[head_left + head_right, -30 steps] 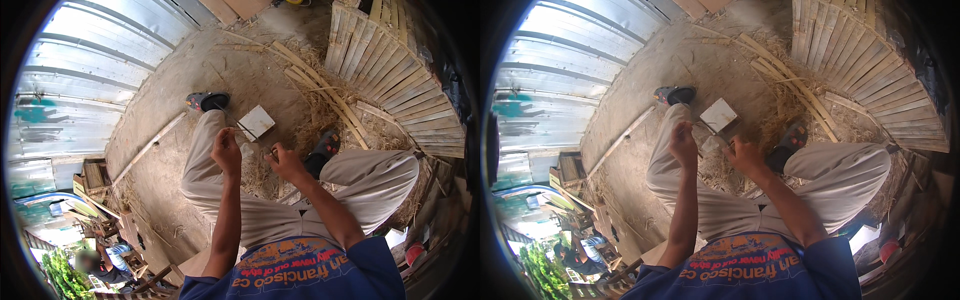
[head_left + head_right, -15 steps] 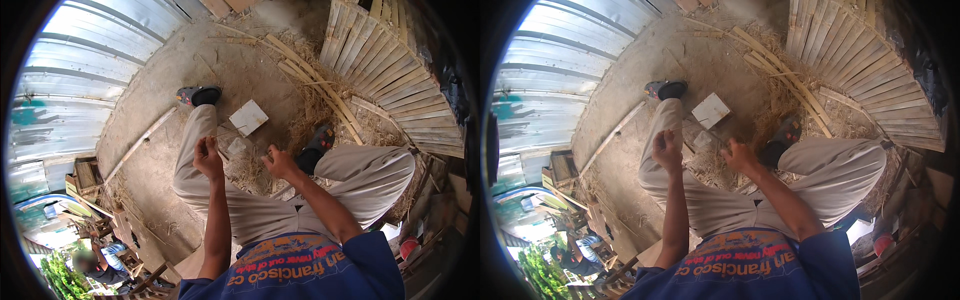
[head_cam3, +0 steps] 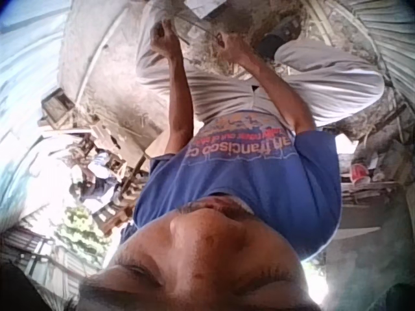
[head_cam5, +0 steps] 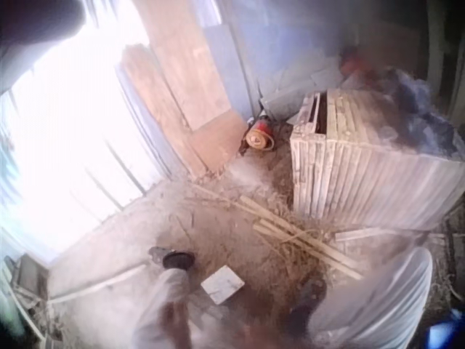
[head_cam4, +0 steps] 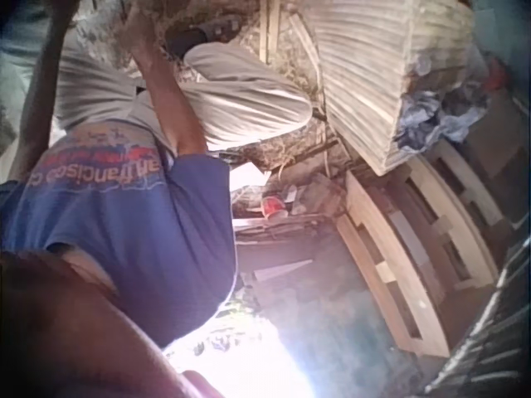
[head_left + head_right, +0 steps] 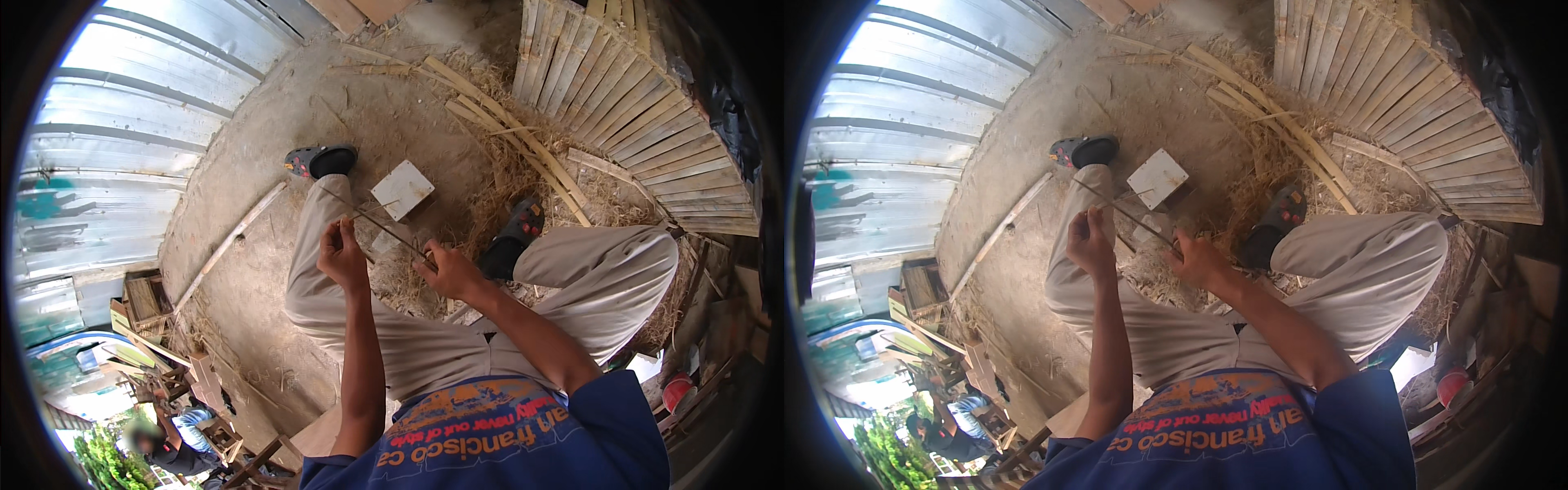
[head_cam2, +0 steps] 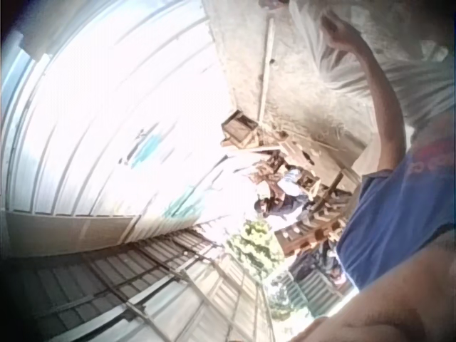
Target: The person sits on the floor and uses a large knife to sharpen thin bamboo sticks. They hold each stick against a small white block and repeatedly scrape the knife along its length to create a fine point.
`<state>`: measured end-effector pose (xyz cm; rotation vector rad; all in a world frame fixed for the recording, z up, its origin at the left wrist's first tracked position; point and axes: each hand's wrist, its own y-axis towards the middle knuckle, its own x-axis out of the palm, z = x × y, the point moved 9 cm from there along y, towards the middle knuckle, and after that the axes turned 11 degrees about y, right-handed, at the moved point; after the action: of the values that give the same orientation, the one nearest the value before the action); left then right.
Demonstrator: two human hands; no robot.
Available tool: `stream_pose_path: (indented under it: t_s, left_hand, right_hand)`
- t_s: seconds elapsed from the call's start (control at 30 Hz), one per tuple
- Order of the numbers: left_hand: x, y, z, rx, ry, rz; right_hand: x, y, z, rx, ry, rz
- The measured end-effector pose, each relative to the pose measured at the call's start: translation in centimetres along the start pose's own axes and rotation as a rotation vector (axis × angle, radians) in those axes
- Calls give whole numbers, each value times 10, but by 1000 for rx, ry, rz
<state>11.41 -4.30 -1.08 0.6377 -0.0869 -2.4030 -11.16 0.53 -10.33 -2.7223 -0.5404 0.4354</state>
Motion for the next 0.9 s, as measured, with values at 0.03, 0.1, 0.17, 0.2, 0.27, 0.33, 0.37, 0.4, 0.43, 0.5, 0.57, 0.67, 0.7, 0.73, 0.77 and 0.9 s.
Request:
stream_pose_path:
  t_s: [0.03, 0.1, 0.17, 0.2, 0.27, 0.33, 0.37, 0.4, 0.43, 0.5, 0.57, 0.67, 0.7, 0.73, 0.77, 0.9]
  left_hand:
    - [0, 0, 1, -1, 19, -2]
    - [0, 1, 2, -4, 32, 5]
    - [-2, 4, 0, -20, -5, 26]
    - [-1, 6, 5, 34, 44, 25]
    - [3, 8, 5, 60, 144, 8]
    - [2, 9, -4, -1, 60, 23]
    - [4, 13, -5, -11, -27, 25]
    - [2, 14, -7, -19, 32, 47]
    - [1, 15, -6, -7, 61, 58]
    - [6, 20, -6, 15, 76, 52]
    - [5, 19, -11, -19, 76, 20]
    - [-2, 21, -14, -23, 80, 31]
    - [-7, 19, -18, -67, 78, 33]
    - [-13, 20, -19, -69, 14, 49]
    - [-18, 18, -23, -114, -65, 60]
    - [-51, 11, -32, -247, -334, 133]
  right_hand:
    - [8, -3, -8, -68, 77, -72]
    - [-5, -2, 1, 24, -21, 55]
    - [-15, -1, 11, 67, -71, 74]
    - [-15, 0, 18, 103, -83, 40]
    - [-14, 2, 28, 132, -72, -30]
    - [1, 0, 30, 74, 25, -165]
    - [-11, 2, 38, 119, -29, -21]
    - [-16, 2, 40, 114, -38, 62]
    - [-22, 2, 50, 187, -62, 151]
    - [-8, 8, 51, 112, -75, 37]
    - [-1, 4, 57, 89, -59, 40]
    - [-18, 7, 60, -18, -65, 170]
    - [-24, 9, 68, 14, -107, 143]
    - [-31, 10, 69, 4, -154, 199]
    - [-32, 12, 76, 46, -142, 175]
    - [-57, 19, 68, 76, 21, 424]
